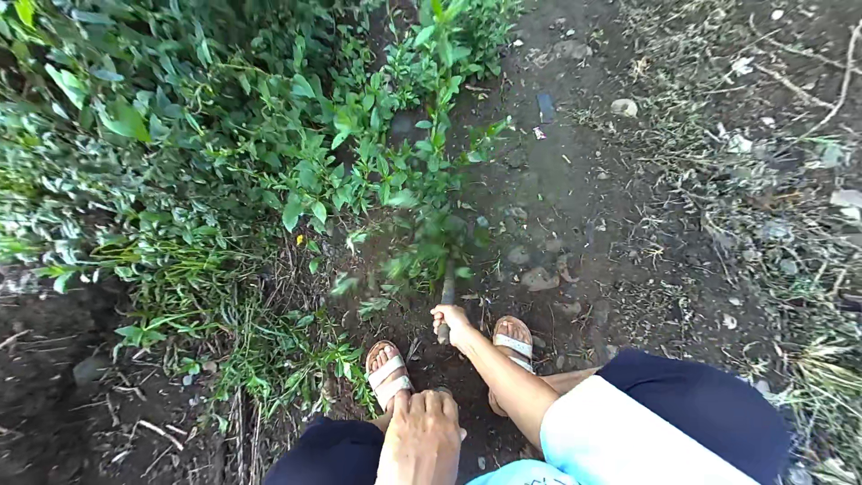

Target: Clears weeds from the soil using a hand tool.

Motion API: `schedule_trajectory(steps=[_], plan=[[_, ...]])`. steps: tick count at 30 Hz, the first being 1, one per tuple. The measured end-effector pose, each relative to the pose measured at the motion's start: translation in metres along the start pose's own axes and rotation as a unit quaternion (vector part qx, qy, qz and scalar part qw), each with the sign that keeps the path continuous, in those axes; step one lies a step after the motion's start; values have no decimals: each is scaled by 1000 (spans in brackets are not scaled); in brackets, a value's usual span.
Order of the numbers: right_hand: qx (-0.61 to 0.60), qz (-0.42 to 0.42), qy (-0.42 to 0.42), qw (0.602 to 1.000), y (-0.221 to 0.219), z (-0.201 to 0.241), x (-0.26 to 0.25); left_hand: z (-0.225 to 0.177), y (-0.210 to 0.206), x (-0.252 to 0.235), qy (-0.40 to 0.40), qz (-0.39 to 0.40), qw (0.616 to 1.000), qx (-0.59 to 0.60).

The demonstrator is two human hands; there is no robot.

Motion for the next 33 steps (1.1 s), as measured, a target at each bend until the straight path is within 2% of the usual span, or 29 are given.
schedule_trajectory(steps=[3,7,9,11,13,14,16,19,22,25,27,28,29,31,33], plan=[[-22,-65,93,993,54,56,12,5,3,-2,28,64,998,11],[-153,-150,254,943,106,133,28,0,9,6,-2,20,1000,-7],[-195,-146,274,930,106,138,14,-6,8,8,-20,18,1000,-9],[-137,-119,211,960,85,90,-6,-13,8,7,-28,37,999,1],[12,-55,77,995,53,3,-11,-17,7,5,-31,63,997,12],[73,-26,22,997,39,-32,-8,-17,6,3,-31,71,997,16],[89,-17,-24,996,25,-47,2,-15,3,-2,-24,87,996,19],[32,-34,12,999,37,-10,19,-7,-2,-4,1,105,994,6],[-15,-79,148,986,75,63,31,1,-2,0,13,96,995,10],[-113,-142,281,942,113,136,44,3,-6,7,0,77,997,18],[-182,-173,331,910,123,161,43,0,-8,12,-10,62,998,15],[-197,-178,328,907,118,157,36,-2,-7,14,-14,50,999,10],[-182,-172,299,921,106,139,27,-5,-6,15,-16,45,999,7],[-77,-130,179,972,65,59,13,-11,-6,15,-22,57,998,13],[61,-49,41,996,24,-30,8,-15,-7,12,-30,82,996,25]])
Point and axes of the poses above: each hand's wrist, its own x-axis away from the middle knuckle, its own y-axis out of the back of the hand, z = x × y, the point moved 8 cm from there along -x, towards the middle knuckle, and after that the axes turned 10 degrees about z, right-handed, at the moved point
